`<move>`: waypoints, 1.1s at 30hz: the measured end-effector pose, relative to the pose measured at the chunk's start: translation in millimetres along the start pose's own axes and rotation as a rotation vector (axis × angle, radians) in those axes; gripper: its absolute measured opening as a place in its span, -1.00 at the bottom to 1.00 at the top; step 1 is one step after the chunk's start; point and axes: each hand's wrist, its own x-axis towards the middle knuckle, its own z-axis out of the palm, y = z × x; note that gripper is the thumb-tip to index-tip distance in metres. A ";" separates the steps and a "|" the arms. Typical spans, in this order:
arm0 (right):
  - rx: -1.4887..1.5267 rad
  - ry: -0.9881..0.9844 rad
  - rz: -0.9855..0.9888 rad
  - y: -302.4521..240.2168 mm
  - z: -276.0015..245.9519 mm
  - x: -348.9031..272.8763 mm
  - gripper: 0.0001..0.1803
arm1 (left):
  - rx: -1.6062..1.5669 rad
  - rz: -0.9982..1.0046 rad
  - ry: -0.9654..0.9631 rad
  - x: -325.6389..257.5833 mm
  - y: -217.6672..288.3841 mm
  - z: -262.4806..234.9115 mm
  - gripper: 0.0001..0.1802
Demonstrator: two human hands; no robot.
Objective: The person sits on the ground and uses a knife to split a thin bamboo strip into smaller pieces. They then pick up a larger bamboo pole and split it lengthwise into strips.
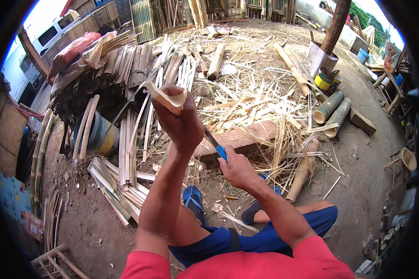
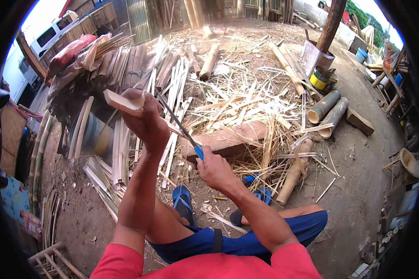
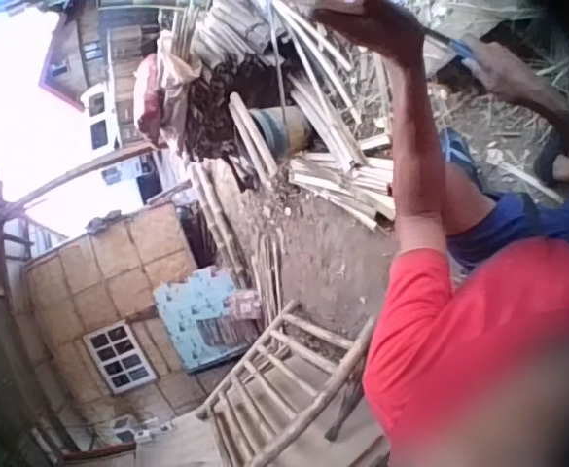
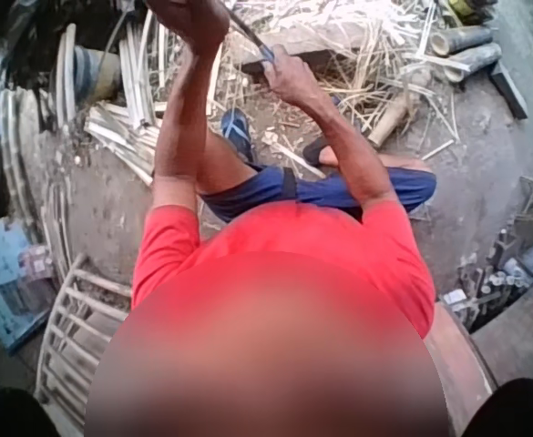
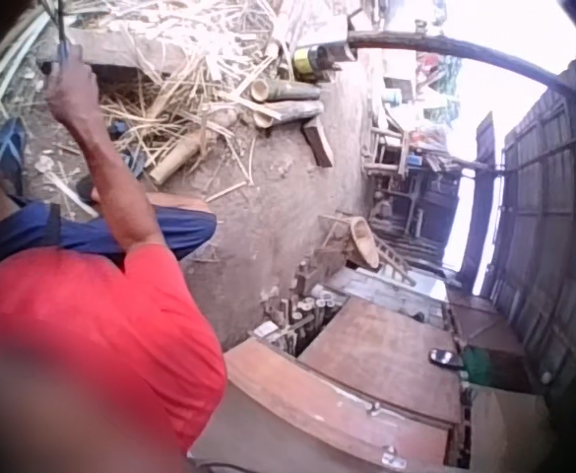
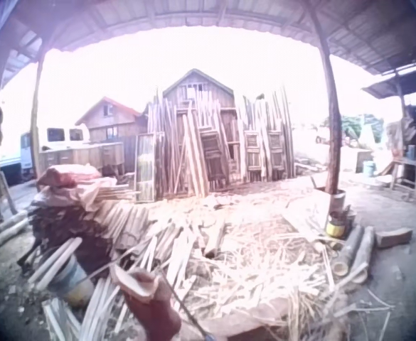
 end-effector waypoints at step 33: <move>-0.200 -0.072 0.304 141.4 112.5 102.4 -0.64 | 0.329 0.073 0.085 7.1 -71.8 1.8 -0.85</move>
